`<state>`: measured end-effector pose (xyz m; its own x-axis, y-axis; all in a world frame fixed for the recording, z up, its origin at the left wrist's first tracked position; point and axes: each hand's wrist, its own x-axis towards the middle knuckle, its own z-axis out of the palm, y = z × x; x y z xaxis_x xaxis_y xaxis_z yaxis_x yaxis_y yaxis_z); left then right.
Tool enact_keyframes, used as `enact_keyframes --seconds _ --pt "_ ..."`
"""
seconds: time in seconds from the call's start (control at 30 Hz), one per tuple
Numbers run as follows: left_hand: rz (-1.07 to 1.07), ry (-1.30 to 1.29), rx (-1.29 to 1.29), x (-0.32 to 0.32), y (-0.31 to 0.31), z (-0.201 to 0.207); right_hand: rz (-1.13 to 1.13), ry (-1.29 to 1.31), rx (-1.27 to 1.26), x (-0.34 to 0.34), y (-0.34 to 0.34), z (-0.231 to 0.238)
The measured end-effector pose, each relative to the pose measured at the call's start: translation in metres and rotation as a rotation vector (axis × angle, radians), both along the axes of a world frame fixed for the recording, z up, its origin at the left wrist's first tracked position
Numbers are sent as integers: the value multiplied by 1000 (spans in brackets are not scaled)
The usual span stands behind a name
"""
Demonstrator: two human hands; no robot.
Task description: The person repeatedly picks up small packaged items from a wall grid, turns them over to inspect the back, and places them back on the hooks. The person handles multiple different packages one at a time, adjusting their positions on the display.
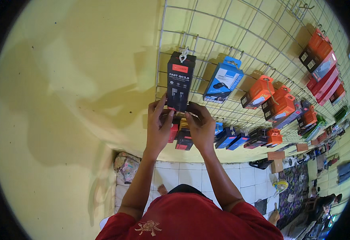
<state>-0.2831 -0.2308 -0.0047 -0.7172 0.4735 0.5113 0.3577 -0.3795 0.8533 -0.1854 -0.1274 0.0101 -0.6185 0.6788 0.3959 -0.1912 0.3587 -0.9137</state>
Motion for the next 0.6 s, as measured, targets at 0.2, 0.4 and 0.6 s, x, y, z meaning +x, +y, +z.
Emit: enact_keyframes --seconds 0.2,0.4,0.6 --pt "30 -104 -11 29 -1 -20 12 -76 -30 46 9 -13" --pt "-4 -213 4 120 30 -32 3 -20 -110 137 39 -36" --pt "-365 -240 -167 266 98 -56 -137 -46 -142 302 88 -50"
